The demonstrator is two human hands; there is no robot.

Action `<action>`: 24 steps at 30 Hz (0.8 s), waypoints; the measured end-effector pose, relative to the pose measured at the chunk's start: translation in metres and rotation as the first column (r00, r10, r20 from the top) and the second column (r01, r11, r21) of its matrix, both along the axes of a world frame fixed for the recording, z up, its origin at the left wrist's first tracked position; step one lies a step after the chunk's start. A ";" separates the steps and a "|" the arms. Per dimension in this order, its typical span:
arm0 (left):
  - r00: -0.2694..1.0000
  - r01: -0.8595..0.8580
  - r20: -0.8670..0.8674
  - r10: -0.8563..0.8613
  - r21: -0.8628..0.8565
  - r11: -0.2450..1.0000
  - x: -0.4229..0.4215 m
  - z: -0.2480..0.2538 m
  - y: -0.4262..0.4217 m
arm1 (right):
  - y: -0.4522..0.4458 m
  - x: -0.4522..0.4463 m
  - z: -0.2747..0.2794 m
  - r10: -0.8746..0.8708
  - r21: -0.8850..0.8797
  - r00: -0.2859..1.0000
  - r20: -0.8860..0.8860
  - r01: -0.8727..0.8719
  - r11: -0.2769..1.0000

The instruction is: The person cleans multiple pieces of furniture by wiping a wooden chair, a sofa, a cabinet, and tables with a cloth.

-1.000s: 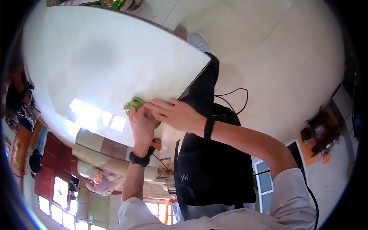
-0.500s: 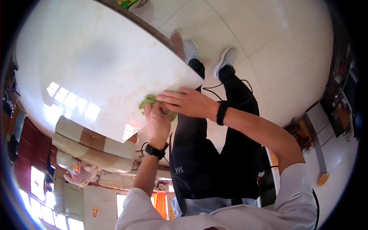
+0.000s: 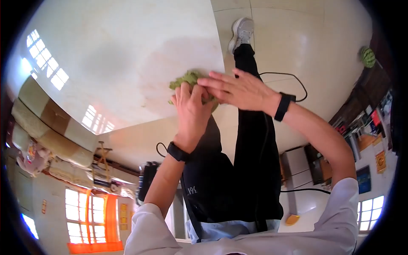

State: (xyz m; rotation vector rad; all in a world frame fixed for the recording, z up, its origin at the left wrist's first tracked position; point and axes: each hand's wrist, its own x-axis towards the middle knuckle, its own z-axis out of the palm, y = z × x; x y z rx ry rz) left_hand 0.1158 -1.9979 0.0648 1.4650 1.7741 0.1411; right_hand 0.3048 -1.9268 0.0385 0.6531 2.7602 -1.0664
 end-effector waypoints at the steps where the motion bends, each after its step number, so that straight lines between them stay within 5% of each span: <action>1: 0.998 -0.060 -0.010 0.060 0.018 0.998 0.007 -0.002 0.010 | 0.016 0.006 -0.005 0.025 0.015 0.999 -0.039 -0.025 1.000; 9: 0.925 -0.363 -0.070 0.374 0.130 0.923 0.028 -0.015 0.110 | 0.164 0.000 -0.029 0.279 0.134 0.949 -0.149 -0.260 0.956; 11: 0.904 -0.415 -0.021 0.427 0.196 0.888 0.027 -0.017 0.141 | 0.202 -0.007 -0.037 0.309 0.176 0.885 -0.348 -0.261 0.949; 13: 0.899 -0.410 -0.039 0.437 0.276 0.869 0.027 -0.015 0.164 | 0.240 -0.015 -0.022 0.409 0.207 0.875 -0.257 -0.364 0.908; 16: 0.878 -0.469 -0.026 0.478 0.147 0.871 0.035 -0.006 0.185 | 0.267 -0.026 -0.011 0.512 0.217 0.830 -0.220 -0.470 0.855; 20: 0.828 -0.505 -0.044 0.559 0.377 0.777 0.054 -0.015 0.190 | 0.275 -0.027 0.001 0.539 0.120 0.839 -0.071 -0.529 0.840; 22: 0.845 -0.432 -0.057 0.532 0.513 0.741 0.060 -0.021 0.185 | 0.263 -0.024 0.010 0.407 0.102 0.913 -0.031 -0.402 0.910; 24: 0.851 -0.368 -0.180 0.493 0.464 0.806 0.063 -0.021 0.185 | 0.243 -0.027 0.027 0.351 0.160 0.936 0.006 -0.348 0.924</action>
